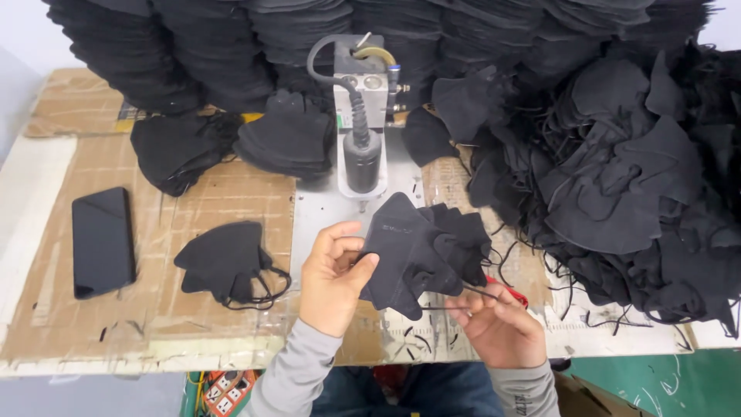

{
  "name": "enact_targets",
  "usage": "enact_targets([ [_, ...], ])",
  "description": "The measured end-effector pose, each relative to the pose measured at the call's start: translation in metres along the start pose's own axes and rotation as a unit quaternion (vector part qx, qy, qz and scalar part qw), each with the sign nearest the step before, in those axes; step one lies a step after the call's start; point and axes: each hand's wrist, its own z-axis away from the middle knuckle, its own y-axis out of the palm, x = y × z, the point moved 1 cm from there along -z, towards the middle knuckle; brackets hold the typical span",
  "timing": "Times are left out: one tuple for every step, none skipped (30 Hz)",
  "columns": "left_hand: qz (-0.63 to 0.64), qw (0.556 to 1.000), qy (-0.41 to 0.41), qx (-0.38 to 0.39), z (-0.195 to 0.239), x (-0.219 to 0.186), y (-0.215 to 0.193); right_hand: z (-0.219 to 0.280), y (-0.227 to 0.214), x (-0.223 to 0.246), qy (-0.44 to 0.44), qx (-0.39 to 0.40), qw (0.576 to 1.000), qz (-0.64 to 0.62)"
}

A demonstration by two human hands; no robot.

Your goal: Trimming excess thread or material from black face masks using small pliers or nippers.

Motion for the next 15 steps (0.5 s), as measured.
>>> enact_targets([
  [0.001, 1.0, 0.0, -0.001, 0.007, -0.004, 0.004, 0.002, -0.005, -0.003, 0.001, 0.0, 1.0, 0.0],
  [-0.048, 0.999, 0.02, -0.01, 0.013, -0.007, 0.008, 0.005, -0.01, -0.006, 0.009, 0.035, 0.999, -0.014],
  [-0.096, 0.994, 0.041, -0.019, 0.019, -0.011, 0.012, 0.007, -0.015, -0.009, 0.018, 0.069, 0.997, -0.029],
  [-0.095, 0.995, 0.04, -0.018, 0.027, -0.024, 0.018, 0.005, -0.006, -0.009, 0.018, 0.068, 0.997, -0.028],
  [-0.175, 0.981, 0.084, -0.012, 0.034, -0.038, 0.025, 0.002, 0.002, -0.01, 0.008, 0.025, 0.999, 0.025],
  [-0.253, 0.959, 0.128, -0.006, 0.043, -0.051, 0.031, 0.0, 0.01, -0.01, -0.001, -0.018, 0.997, 0.078],
  [-0.252, 0.959, 0.127, -0.006, 0.047, -0.057, 0.034, -0.001, 0.009, -0.009, 0.0, -0.019, 0.997, 0.079],
  [-0.305, 0.937, 0.17, 0.014, 0.052, -0.065, 0.036, -0.004, 0.008, -0.007, -0.029, -0.029, 0.986, 0.163],
  [-0.357, 0.909, 0.211, 0.033, 0.057, -0.072, 0.039, -0.007, 0.007, -0.005, -0.057, -0.039, 0.967, 0.244],
  [-0.357, 0.91, 0.21, 0.032, 0.06, -0.074, 0.039, -0.009, 0.014, -0.006, -0.056, -0.039, 0.967, 0.245],
  [-0.373, 0.897, 0.234, 0.047, 0.062, -0.077, 0.04, -0.01, 0.02, -0.007, -0.064, -0.06, 0.955, 0.283],
  [-0.389, 0.882, 0.257, 0.064, 0.065, -0.079, 0.041, -0.012, 0.027, -0.007, -0.072, -0.081, 0.941, 0.321],
  [-0.389, 0.883, 0.256, 0.064, 0.065, -0.079, 0.04, -0.009, 0.012, -0.011, -0.071, -0.082, 0.941, 0.322],
  [-0.374, 0.891, 0.251, 0.062, 0.064, -0.08, 0.039, -0.007, -0.003, -0.014, -0.066, -0.1, 0.938, 0.326],
  [-0.359, 0.898, 0.246, 0.06, 0.064, -0.08, 0.037, -0.004, -0.017, -0.018, -0.061, -0.118, 0.934, 0.33],
])
